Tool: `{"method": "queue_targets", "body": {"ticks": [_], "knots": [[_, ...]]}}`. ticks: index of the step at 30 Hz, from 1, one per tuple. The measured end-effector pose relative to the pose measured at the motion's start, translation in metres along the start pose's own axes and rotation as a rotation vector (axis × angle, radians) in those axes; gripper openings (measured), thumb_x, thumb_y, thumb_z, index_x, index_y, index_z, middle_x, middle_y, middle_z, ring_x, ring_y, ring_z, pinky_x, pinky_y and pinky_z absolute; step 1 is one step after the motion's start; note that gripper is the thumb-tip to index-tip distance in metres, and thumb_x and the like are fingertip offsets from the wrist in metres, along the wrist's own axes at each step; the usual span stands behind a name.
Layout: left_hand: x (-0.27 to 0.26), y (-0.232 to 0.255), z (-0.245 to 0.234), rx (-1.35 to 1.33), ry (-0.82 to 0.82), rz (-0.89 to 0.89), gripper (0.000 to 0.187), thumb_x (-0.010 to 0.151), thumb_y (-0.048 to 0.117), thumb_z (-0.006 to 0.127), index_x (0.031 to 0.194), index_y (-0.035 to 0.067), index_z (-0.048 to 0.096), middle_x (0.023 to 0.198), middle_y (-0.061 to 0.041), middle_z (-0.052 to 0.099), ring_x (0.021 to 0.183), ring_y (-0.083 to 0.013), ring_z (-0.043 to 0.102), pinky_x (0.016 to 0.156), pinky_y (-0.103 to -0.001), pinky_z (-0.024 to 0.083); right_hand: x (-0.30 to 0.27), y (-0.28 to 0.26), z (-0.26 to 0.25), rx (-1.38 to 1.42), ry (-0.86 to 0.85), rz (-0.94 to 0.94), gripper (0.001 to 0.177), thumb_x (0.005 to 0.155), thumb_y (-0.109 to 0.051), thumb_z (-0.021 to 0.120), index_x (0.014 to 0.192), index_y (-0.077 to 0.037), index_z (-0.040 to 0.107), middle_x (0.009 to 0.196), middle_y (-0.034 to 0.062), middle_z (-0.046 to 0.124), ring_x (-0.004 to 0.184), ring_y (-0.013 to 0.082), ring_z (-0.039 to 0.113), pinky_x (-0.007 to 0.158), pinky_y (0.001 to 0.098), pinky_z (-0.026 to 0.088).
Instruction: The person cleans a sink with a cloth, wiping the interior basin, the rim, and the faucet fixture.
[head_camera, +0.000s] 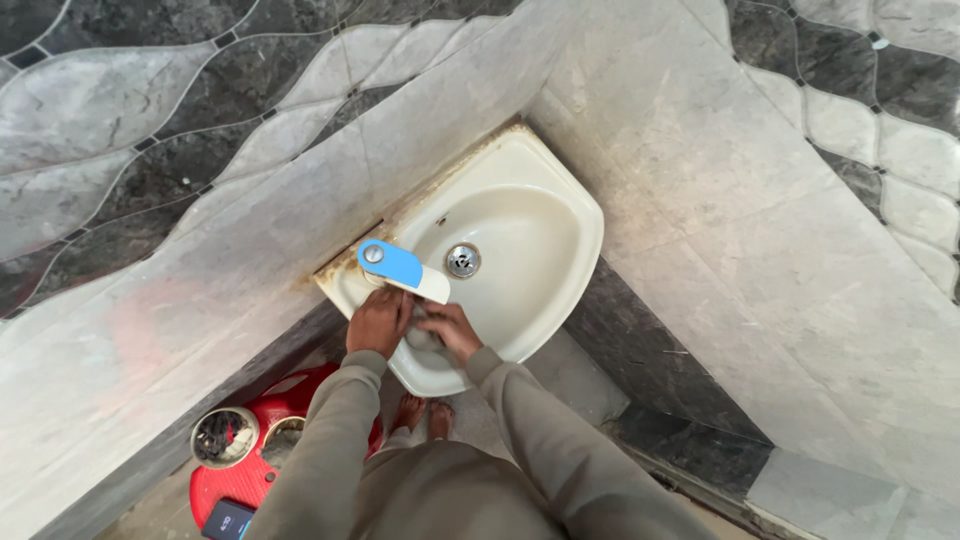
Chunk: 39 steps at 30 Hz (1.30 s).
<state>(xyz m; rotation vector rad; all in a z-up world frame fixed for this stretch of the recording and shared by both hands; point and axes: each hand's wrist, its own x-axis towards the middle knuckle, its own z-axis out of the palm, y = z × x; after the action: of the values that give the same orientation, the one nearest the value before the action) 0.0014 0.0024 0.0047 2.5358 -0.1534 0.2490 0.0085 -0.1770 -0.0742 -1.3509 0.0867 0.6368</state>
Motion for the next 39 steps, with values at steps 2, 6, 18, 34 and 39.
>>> {"method": "queue_targets", "body": {"ticks": [2, 6, 18, 34, 39], "knots": [[-0.003, 0.001, -0.002, -0.031, 0.031, -0.054, 0.024, 0.1, 0.022, 0.058, 0.092, 0.003, 0.07, 0.09, -0.014, 0.071, 0.092, -0.0334, 0.067, 0.081, -0.047, 0.056, -0.016, -0.009, -0.001, -0.061, -0.048, 0.06, 0.039, 0.086, -0.006, 0.071, 0.125, -0.001, 0.072, 0.108, 0.0103, 0.079, 0.098, 0.0147, 0.073, 0.092, 0.0278, 0.056], [-0.003, 0.001, 0.0, -0.004, 0.006, -0.064, 0.026, 0.102, 0.023, 0.058, 0.089, 0.003, 0.068, 0.089, -0.016, 0.07, 0.09, -0.0343, 0.067, 0.081, -0.048, 0.056, -0.041, -0.038, -0.014, -0.589, -0.209, 0.051, 0.035, 0.078, -0.011, 0.073, 0.112, -0.004, 0.08, 0.098, 0.0099, 0.08, 0.082, 0.0182, 0.071, 0.082, 0.027, 0.055], [0.0, -0.001, -0.001, -0.011, 0.048, -0.067, 0.022, 0.1, 0.021, 0.06, 0.088, 0.004, 0.068, 0.09, -0.012, 0.072, 0.09, -0.0314, 0.068, 0.079, -0.046, 0.057, -0.082, -0.093, -0.079, 0.943, 0.355, -0.011, 0.048, 0.08, -0.027, 0.046, 0.117, -0.007, 0.068, 0.12, 0.01, 0.071, 0.108, 0.0298, 0.066, 0.097, 0.0496, 0.051], [-0.005, -0.005, 0.002, 0.015, -0.008, -0.04, 0.019, 0.087, 0.017, 0.063, 0.101, 0.004, 0.069, 0.096, -0.013, 0.071, 0.095, -0.0321, 0.068, 0.083, -0.045, 0.056, -0.001, -0.137, 0.043, -0.823, 0.352, -0.33, 0.027, 0.105, -0.024, 0.055, 0.105, -0.003, 0.072, 0.093, 0.0257, 0.072, 0.091, 0.0435, 0.069, 0.079, 0.0478, 0.053], [-0.004, -0.002, 0.003, -0.001, -0.032, -0.111, 0.019, 0.1, 0.022, 0.062, 0.098, 0.004, 0.069, 0.092, -0.014, 0.071, 0.092, -0.0328, 0.068, 0.082, -0.047, 0.056, 0.058, -0.084, 0.0, -0.222, 0.213, -0.1, 0.034, 0.105, -0.027, 0.055, 0.104, 0.002, 0.073, 0.094, 0.0191, 0.075, 0.085, 0.0304, 0.072, 0.076, 0.0421, 0.054]]}}
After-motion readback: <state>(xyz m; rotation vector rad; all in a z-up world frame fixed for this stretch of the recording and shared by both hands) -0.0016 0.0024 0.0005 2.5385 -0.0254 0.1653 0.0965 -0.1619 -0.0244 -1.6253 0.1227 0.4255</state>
